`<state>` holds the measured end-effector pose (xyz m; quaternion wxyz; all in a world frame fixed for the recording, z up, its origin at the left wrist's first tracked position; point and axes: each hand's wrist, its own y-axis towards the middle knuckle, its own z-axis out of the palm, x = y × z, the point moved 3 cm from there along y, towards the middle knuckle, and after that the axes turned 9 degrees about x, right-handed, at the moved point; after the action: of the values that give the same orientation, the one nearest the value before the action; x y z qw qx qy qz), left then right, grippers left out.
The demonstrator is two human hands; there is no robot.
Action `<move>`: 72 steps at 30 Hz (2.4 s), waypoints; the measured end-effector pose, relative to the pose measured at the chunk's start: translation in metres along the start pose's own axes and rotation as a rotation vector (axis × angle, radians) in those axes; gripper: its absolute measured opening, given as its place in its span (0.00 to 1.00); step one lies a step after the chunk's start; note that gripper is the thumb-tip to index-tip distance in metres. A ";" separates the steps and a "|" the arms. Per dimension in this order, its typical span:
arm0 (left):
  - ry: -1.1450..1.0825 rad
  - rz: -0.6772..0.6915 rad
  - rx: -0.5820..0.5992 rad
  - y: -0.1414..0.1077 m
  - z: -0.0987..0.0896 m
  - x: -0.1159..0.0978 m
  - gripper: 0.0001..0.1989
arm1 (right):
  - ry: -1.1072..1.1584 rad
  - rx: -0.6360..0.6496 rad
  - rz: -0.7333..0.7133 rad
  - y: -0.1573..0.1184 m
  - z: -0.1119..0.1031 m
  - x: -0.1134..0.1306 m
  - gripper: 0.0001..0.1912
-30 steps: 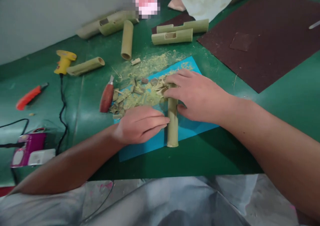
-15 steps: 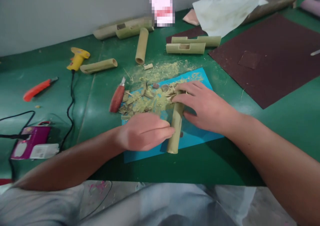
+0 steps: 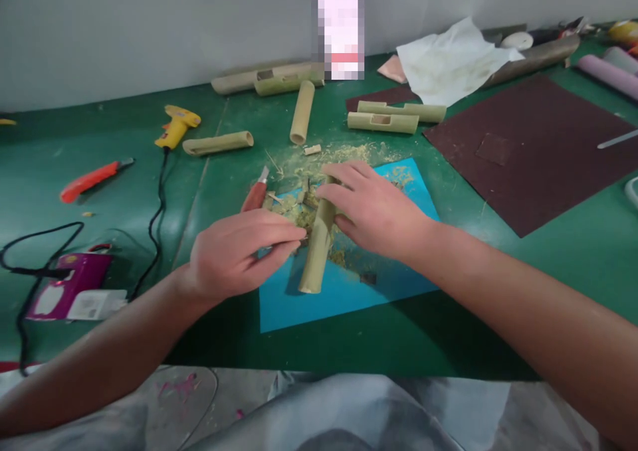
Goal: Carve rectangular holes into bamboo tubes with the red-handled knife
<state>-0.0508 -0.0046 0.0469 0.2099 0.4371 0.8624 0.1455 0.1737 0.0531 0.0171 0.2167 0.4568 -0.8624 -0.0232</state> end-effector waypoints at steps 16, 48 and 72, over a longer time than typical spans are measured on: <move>0.043 0.232 0.119 -0.009 0.028 -0.007 0.13 | -0.026 0.136 -0.070 -0.006 0.014 -0.005 0.20; 0.060 0.219 0.250 -0.004 0.030 -0.007 0.27 | 0.091 0.300 -0.027 -0.029 0.024 0.029 0.63; -0.121 0.357 0.311 -0.013 0.022 -0.018 0.20 | 0.208 0.290 0.008 -0.023 0.027 0.021 0.62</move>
<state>-0.0401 -0.0253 0.0265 0.1623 0.6174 0.7694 0.0192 0.1708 0.0184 -0.0049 0.2364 0.4800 -0.8314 0.1497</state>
